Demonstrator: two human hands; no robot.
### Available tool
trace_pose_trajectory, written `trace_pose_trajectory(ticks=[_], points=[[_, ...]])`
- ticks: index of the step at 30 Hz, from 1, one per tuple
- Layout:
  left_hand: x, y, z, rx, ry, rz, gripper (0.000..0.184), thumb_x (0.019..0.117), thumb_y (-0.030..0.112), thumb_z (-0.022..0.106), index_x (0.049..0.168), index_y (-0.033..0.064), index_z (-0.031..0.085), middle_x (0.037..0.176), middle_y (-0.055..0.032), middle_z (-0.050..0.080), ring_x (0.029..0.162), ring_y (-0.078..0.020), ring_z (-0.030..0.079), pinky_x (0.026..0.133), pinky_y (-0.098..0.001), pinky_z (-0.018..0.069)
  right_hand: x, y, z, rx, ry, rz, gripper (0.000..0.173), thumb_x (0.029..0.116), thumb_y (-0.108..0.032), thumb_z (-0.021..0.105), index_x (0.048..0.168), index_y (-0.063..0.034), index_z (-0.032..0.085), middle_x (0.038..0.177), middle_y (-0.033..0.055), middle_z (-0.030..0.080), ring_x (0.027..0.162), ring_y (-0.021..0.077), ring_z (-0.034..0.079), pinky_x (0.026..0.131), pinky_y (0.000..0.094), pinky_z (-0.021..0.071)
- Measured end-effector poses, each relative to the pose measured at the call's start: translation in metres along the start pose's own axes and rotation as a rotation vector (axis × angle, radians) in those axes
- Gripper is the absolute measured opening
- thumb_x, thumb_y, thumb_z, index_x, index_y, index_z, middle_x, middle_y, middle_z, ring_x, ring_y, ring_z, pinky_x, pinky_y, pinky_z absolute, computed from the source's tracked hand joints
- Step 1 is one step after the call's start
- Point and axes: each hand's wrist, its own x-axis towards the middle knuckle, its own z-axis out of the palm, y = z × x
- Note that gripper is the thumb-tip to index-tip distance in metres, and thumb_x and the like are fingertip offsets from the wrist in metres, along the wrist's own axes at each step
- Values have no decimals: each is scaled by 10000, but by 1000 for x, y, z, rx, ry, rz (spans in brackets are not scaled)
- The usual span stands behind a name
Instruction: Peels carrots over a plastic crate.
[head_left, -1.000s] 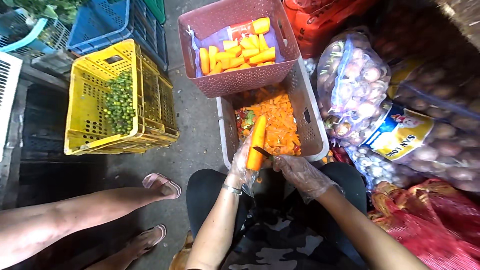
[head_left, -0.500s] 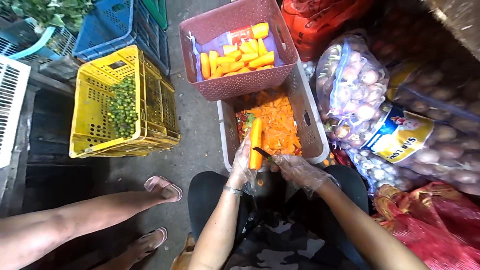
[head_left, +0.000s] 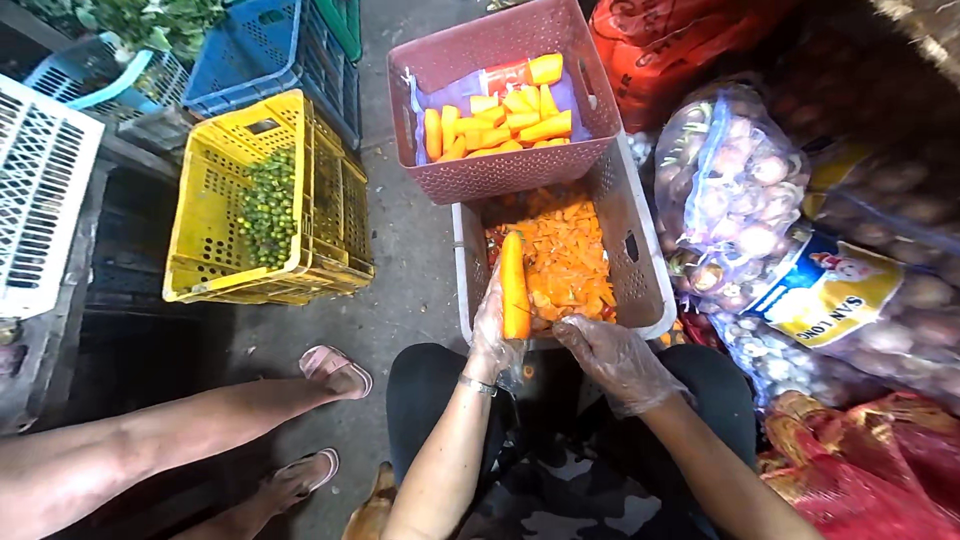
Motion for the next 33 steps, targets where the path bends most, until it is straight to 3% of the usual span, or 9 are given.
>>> trace_pose_trajectory(ticks=[5,8,9,11,13,17,20,24,33], points=[[0,-3,0,87,11,26,451,1123,365,257,1448,141,474,1027,-69,663,838,-137,665,721,-294,578,5,7,15,-150,176,-52,663,1079,-554,328,984,-21,711,823,187,717,777,375,737,635,546,568],[0,-4,0,30,-3,-17,442,1123,370,264,1408,133,505,927,-78,665,750,-150,664,654,-291,581,9,3,12,47,-16,102,618,1099,-506,310,1163,-20,686,949,207,727,915,373,731,799,570,562],[0,-5,0,-13,-16,-36,444,1121,383,263,1360,119,529,886,-83,662,721,-156,660,635,-291,578,12,5,12,217,-87,187,561,1109,-449,312,1207,-28,670,960,180,709,909,315,705,830,525,551],[-2,-3,1,-75,-43,-80,461,1118,410,260,1228,88,571,835,-78,654,695,-153,658,615,-278,575,17,13,20,588,-85,343,440,1121,-328,310,1157,-56,653,816,28,580,682,117,542,670,325,491],[-4,-1,3,-97,-52,-111,475,1117,417,264,1185,74,585,826,-82,656,690,-158,661,608,-280,577,17,18,22,727,-44,397,417,1120,-318,322,1116,-77,661,763,-37,540,613,52,470,616,274,450],[-7,1,5,-131,-69,-113,446,1118,384,273,1231,78,577,830,-97,663,672,-161,665,583,-279,577,10,21,17,574,16,342,423,1109,-373,350,1191,-118,678,830,-15,601,682,72,527,685,312,484],[-7,0,1,-143,-118,-108,454,1115,384,265,1211,67,576,841,-107,666,688,-171,672,596,-291,583,4,14,3,337,54,198,551,1088,-470,325,1262,-87,681,1022,116,727,945,212,695,869,456,546],[-10,0,1,-84,-139,-79,456,1114,381,276,1220,68,590,855,-96,675,703,-160,676,620,-291,591,5,8,-1,162,93,10,661,1071,-580,286,1150,-76,707,850,134,700,816,289,698,733,517,549],[-12,4,-1,10,-165,-66,451,1120,323,211,1230,60,561,847,-70,676,697,-129,672,621,-260,584,15,14,2,18,228,-134,584,1078,-527,375,1092,-67,734,857,147,729,790,311,729,694,507,580]])
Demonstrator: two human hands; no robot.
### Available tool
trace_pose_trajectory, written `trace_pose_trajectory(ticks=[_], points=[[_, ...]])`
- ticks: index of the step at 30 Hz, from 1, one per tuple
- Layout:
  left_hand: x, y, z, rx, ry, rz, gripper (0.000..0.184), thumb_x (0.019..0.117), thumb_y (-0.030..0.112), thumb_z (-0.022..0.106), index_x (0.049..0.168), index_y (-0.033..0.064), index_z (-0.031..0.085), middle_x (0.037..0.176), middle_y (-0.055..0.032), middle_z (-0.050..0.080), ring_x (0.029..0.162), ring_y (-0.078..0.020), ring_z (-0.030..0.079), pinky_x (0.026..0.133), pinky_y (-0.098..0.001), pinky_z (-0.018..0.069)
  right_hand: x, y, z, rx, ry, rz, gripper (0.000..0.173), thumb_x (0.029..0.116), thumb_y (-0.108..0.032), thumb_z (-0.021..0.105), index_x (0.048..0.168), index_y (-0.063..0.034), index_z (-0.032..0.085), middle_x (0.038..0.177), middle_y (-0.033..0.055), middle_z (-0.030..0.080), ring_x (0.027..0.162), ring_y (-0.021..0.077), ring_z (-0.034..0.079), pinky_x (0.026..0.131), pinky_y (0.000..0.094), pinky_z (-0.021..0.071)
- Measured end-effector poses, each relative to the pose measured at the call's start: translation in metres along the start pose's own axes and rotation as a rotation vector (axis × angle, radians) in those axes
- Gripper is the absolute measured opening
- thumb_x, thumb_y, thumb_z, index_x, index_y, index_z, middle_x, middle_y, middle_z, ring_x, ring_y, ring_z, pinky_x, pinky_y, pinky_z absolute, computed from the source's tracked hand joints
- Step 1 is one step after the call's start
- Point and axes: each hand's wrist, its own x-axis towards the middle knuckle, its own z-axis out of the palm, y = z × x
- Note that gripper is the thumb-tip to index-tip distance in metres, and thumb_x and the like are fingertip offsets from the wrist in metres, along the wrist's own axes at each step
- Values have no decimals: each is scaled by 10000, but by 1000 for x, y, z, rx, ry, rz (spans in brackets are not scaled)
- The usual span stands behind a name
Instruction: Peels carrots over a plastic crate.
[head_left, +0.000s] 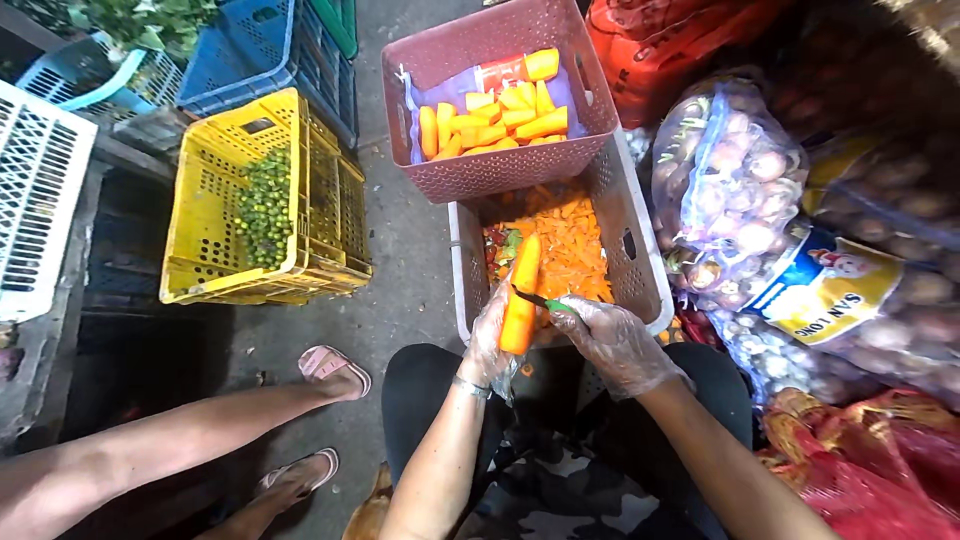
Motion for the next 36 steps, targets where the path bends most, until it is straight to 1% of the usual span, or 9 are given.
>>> trace_pose_trajectory(ticks=[9,12,16,19,20,24,29,31,36], points=[[3,-5,1,47,12,-38,481,1124,374,231,1196,34,565,848,-93,666,704,-154,667,625,-285,585,4,5,18,-64,89,97,509,1070,-474,450,1144,-66,744,969,167,760,891,344,749,774,543,589],[2,-2,3,113,28,-8,450,1126,340,220,1327,73,522,892,-69,677,742,-135,676,661,-278,590,-4,-3,17,-97,103,79,569,1080,-508,382,1152,-73,742,925,153,760,823,334,753,700,527,595],[9,-4,-3,130,67,22,459,1123,318,230,1494,126,421,1036,-83,665,832,-149,665,729,-302,581,-15,-20,0,-13,19,113,600,1099,-510,300,1267,-86,690,868,150,746,766,331,744,663,518,584],[8,-3,-4,97,14,5,454,1119,320,232,1469,120,440,975,-82,672,788,-150,672,690,-294,588,-2,-8,-6,196,5,191,438,1102,-326,383,1258,-56,691,808,110,701,674,245,680,660,462,585],[6,-3,-2,80,3,-9,446,1120,322,233,1435,105,463,944,-84,675,765,-151,675,666,-288,589,5,-5,-9,208,-32,235,405,1109,-300,393,1248,-66,693,832,118,698,705,253,676,700,479,573],[4,-2,-1,18,-30,-45,445,1126,336,237,1339,63,517,896,-101,676,723,-157,679,619,-281,590,22,-2,-14,55,-96,245,428,1108,-372,391,1196,-96,705,921,165,734,897,338,726,803,567,554],[4,1,-1,35,-42,-65,454,1126,330,209,1245,55,550,857,-81,676,697,-140,673,599,-263,582,19,1,-5,-62,-71,189,445,1103,-376,404,1145,-54,708,862,193,723,842,379,731,737,572,562],[4,1,-2,55,-44,-70,454,1126,330,211,1259,56,548,869,-79,673,703,-134,669,607,-258,580,16,1,-4,-64,-53,175,427,1102,-354,414,1140,-47,709,852,196,722,823,384,732,721,567,563],[4,1,-3,78,-46,-107,473,1126,345,207,1259,51,553,855,-85,662,680,-146,651,596,-266,568,12,2,-4,17,-154,184,450,1111,-355,393,1147,-25,696,904,210,726,889,389,730,788,575,560]])
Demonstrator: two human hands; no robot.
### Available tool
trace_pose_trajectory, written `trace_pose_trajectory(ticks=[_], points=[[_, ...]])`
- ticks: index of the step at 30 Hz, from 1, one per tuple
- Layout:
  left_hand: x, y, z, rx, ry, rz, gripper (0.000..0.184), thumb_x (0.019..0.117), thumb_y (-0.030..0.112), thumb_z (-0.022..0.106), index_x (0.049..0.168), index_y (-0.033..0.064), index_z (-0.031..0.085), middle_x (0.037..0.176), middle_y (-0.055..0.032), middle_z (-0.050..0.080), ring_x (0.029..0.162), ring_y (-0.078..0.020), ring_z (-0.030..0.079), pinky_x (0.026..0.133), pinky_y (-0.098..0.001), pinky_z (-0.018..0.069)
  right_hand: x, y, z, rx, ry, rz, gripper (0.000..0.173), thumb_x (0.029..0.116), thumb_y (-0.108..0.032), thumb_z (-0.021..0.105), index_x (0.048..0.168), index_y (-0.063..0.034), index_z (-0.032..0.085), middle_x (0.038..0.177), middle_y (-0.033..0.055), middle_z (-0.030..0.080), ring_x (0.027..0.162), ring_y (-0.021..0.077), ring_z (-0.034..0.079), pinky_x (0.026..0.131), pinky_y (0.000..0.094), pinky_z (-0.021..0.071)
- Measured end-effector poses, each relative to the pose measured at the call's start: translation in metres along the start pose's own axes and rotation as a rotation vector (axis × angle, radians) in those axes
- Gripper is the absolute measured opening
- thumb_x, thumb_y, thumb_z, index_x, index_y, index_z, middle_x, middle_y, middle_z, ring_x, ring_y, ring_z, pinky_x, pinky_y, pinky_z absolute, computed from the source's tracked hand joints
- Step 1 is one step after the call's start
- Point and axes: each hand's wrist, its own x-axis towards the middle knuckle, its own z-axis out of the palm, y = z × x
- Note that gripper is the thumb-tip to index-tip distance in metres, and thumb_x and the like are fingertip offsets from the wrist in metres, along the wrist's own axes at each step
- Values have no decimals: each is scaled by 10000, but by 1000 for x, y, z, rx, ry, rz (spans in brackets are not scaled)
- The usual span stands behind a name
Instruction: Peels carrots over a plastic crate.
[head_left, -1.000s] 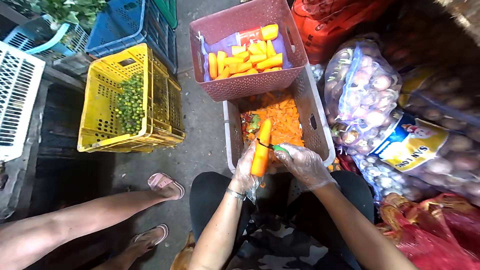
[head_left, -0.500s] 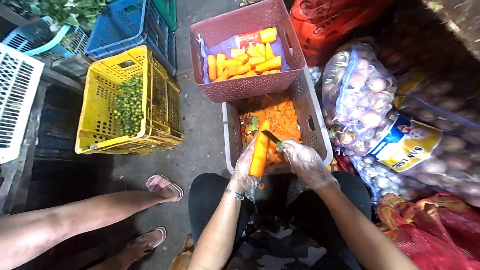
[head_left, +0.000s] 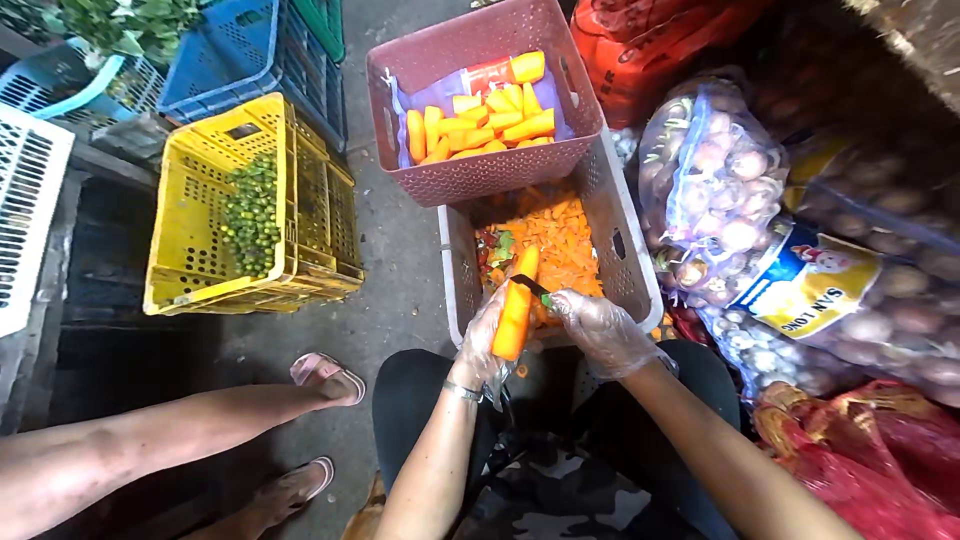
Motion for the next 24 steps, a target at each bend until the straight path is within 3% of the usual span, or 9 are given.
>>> trace_pose_trajectory(ticks=[5,9,11,13,15,17,18,20,24], points=[[-1,1,0,6,-5,-27,484,1128,351,207,1205,41,571,835,-91,665,665,-145,654,581,-262,569,9,14,-8,128,-206,-35,461,1121,-365,361,1196,-44,682,956,184,716,937,313,708,859,529,542],[9,-2,3,132,62,96,455,1124,292,202,1443,64,432,938,-98,671,733,-152,671,636,-280,586,22,13,-14,134,-227,9,453,1123,-378,355,1271,-89,671,1065,177,724,1041,317,697,935,559,516],[17,-6,-3,348,134,245,504,1100,245,232,1562,83,349,1196,-111,643,918,-140,662,785,-296,573,27,17,-15,42,-119,-44,476,1117,-400,347,1265,-95,681,1039,196,735,1024,368,711,896,608,525],[23,-11,-12,540,196,375,536,1096,256,258,1597,69,298,1504,-174,492,1226,-178,598,1020,-352,509,28,25,-11,-7,20,-65,492,1102,-407,352,1254,-101,707,1037,195,747,1010,384,723,872,621,538],[24,-12,-14,541,228,422,550,1086,247,258,1602,58,273,1567,-194,412,1278,-192,570,1043,-364,499,28,33,-4,0,97,-32,521,1101,-409,325,1281,-88,693,1094,201,743,1050,384,716,902,610,536],[19,-10,-11,361,223,360,531,1103,259,243,1606,91,266,1460,-141,518,1124,-151,628,924,-316,546,28,33,-1,70,111,27,527,1103,-376,318,1340,-36,643,1202,228,711,1155,386,680,997,591,504],[17,-10,-8,231,210,318,514,1116,280,233,1599,107,273,1297,-125,602,968,-153,662,804,-306,577,27,30,-1,118,112,35,517,1106,-355,326,1361,-14,620,1235,237,694,1187,379,663,1033,572,487],[12,-8,-5,36,130,263,500,1123,308,203,1583,120,254,1062,-109,658,803,-170,678,686,-302,595,25,25,0,195,149,-19,474,1103,-308,361,1351,-2,624,1233,231,695,1179,343,669,1038,517,496],[7,-5,0,-142,94,225,459,1128,332,188,1501,105,330,933,-105,686,734,-180,693,635,-295,598,22,18,-1,267,125,-104,431,1096,-251,381,1378,-29,619,1329,189,665,1250,269,638,1099,423,470]])
